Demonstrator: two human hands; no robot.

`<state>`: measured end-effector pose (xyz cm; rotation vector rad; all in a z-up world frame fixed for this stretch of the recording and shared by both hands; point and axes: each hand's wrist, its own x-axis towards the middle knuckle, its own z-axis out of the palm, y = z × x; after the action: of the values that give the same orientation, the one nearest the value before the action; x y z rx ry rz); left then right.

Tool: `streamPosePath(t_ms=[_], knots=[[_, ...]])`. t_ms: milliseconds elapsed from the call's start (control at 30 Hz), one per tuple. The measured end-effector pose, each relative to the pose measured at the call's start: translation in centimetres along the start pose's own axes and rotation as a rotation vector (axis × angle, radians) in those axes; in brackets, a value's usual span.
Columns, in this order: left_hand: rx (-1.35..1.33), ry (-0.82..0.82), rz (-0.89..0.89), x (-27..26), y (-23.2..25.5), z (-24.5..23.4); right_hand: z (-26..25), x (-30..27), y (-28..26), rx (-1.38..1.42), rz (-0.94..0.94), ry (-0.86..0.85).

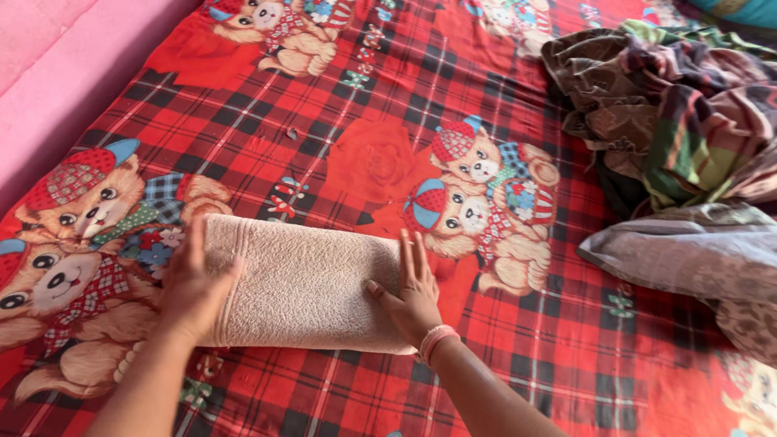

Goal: The person folds a beige towel in half on a bed and sets it beside a folded striped cloth, then picks up a large striped blanket, shakes it out, spreads it on the bed, and folds it lengthwise, smoothing it with their hands and folding it into a stack.

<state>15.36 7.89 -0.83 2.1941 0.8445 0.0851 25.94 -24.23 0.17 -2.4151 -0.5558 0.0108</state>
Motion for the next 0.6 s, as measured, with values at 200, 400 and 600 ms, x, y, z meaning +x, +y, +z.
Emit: streamPosePath(t_ms=[200, 400, 600], knots=[[-0.285, -0.132, -0.310, 2.8, -2.2, -1.4, 2.6, -3.1, 4.5, 0.455, 0.570, 0.063], [-0.605, -0.235, -0.442, 0.7, -2.8, -0.4, 1.6, -2.1, 6.0, 0.469, 0.756, -0.263], [-0.609, -0.084, -0.362, -3.5, -1.5, 1.8, -5.9, -5.7, 4.5, 1.172, 0.850, -0.276]])
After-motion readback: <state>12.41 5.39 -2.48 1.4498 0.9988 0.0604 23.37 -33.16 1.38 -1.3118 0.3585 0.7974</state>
